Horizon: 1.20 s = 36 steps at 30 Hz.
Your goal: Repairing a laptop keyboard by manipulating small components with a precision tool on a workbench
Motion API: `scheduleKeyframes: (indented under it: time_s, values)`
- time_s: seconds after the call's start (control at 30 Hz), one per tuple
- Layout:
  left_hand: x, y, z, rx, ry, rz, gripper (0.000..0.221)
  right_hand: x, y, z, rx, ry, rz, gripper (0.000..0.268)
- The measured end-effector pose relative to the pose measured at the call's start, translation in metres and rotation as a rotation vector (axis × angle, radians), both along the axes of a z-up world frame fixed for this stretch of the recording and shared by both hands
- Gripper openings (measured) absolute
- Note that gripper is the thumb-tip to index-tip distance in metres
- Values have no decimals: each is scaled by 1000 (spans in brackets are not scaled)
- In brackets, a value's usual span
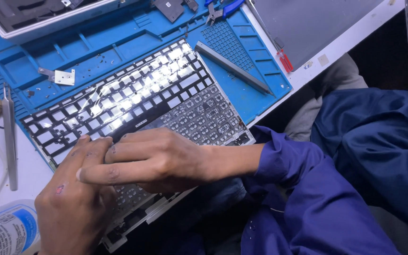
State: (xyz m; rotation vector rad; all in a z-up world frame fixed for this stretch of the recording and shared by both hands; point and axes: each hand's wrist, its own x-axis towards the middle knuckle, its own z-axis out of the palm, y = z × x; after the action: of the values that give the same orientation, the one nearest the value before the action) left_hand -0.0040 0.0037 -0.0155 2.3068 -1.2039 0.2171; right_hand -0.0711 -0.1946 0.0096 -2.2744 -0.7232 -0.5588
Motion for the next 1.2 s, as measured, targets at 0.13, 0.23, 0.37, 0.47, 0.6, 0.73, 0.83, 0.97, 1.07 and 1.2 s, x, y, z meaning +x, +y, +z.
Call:
scheduleKeyframes:
  time_s: [0.13,0.23,0.37,0.47,0.6,0.73,0.83,0.97,1.07,1.2]
  values:
    - [0,0,-1,35,-16,28,38,2,-3,-15,37,-12,24,26]
    - [-1,2,-1,13,32,23,41,1,0,-13,25,-30,-23,25]
    - [0,1,-7,32,41,74,44,-3,-1,-22,59,121,20,36]
    - [-1,-1,-5,22,2,78,43,-1,-3,-27,42,138,45,63]
    - [0,0,-6,28,-7,71,44,0,-3,-20,41,104,71,69]
    - [-1,-2,-2,22,39,89,39,-3,-3,-15,66,121,57,56]
    - [2,2,-19,8,-11,110,46,-6,0,-35,-44,130,40,77]
    - [3,0,-17,44,-134,135,36,-25,-2,-16,-104,6,53,70]
    - [2,-3,-9,23,-100,94,37,-48,-7,11,-103,-43,56,51]
    - [1,-5,-7,53,-137,117,38,-69,-16,13,-51,-133,66,38]
